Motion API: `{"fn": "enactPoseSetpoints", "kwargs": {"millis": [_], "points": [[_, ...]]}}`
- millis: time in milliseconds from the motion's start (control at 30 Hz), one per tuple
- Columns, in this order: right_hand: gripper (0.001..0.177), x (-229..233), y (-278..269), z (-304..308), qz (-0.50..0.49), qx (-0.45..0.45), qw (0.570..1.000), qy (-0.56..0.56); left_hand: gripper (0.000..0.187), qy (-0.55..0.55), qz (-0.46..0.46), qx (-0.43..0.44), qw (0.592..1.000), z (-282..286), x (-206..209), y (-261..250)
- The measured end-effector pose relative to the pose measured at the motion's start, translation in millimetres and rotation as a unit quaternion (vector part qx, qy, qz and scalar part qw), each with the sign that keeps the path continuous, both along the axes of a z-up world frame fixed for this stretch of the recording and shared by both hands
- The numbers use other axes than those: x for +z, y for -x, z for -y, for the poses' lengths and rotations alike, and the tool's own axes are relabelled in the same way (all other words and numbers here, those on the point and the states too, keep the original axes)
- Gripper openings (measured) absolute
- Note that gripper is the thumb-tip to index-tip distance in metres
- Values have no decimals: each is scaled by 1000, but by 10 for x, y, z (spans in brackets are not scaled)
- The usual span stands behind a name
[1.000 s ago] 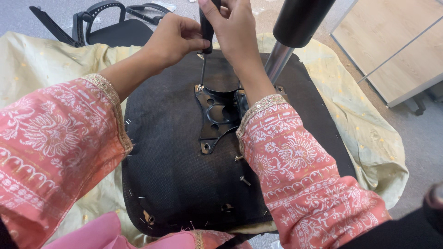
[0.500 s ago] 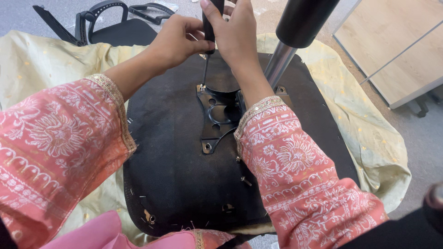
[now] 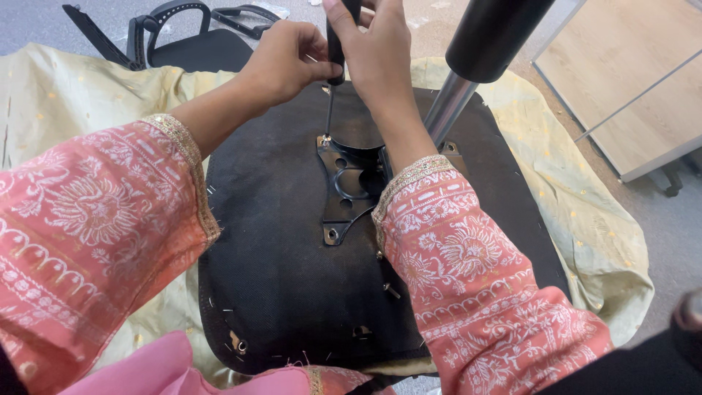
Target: The person uses a screwdriver to fasten screws into the underside of an office chair seat, securing the metal mounting bracket to the seat. They pick up screws and washers, align them with the holes, and tighten them.
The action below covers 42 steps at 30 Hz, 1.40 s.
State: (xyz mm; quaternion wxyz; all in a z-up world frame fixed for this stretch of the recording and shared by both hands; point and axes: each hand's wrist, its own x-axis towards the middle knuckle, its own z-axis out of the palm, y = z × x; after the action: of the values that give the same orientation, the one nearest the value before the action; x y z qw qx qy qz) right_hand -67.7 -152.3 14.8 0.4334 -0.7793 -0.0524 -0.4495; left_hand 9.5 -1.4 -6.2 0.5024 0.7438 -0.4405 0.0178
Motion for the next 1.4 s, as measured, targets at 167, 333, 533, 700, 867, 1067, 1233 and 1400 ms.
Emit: {"fn": "enactPoseSetpoints", "kwargs": {"millis": [167, 333, 533, 700, 867, 1067, 1233, 1400], "points": [[51, 61, 125, -104, -11, -2, 998, -66, 23, -7, -27, -20, 999, 7, 43, 70], [38, 4, 128, -98, 19, -32, 999, 0, 27, 7, -59, -102, 993, -6, 92, 111], [25, -18, 35, 20, -21, -56, 998, 8, 34, -3, -34, -80, 996, -21, 135, 109], [36, 48, 64, -7, -17, 20, 999, -41, 29, -14, -11, -40, 999, -22, 148, 120], [55, 80, 140, -78, -17, -7, 999, -49, 25, -29, -7, -17, 999, 5, 146, 130], [39, -6, 57, -25, -24, -47, 999, -8, 32, -26, 4, 11, 1000, 40, 107, 115], [35, -69, -20, 48, -45, -41, 998, -35, 27, 30, -66, -101, 992, 36, 66, 100], [37, -62, 8, 35, -59, -32, 997, -42, 22, -9, -33, -56, 998, 34, 68, 90]]}}
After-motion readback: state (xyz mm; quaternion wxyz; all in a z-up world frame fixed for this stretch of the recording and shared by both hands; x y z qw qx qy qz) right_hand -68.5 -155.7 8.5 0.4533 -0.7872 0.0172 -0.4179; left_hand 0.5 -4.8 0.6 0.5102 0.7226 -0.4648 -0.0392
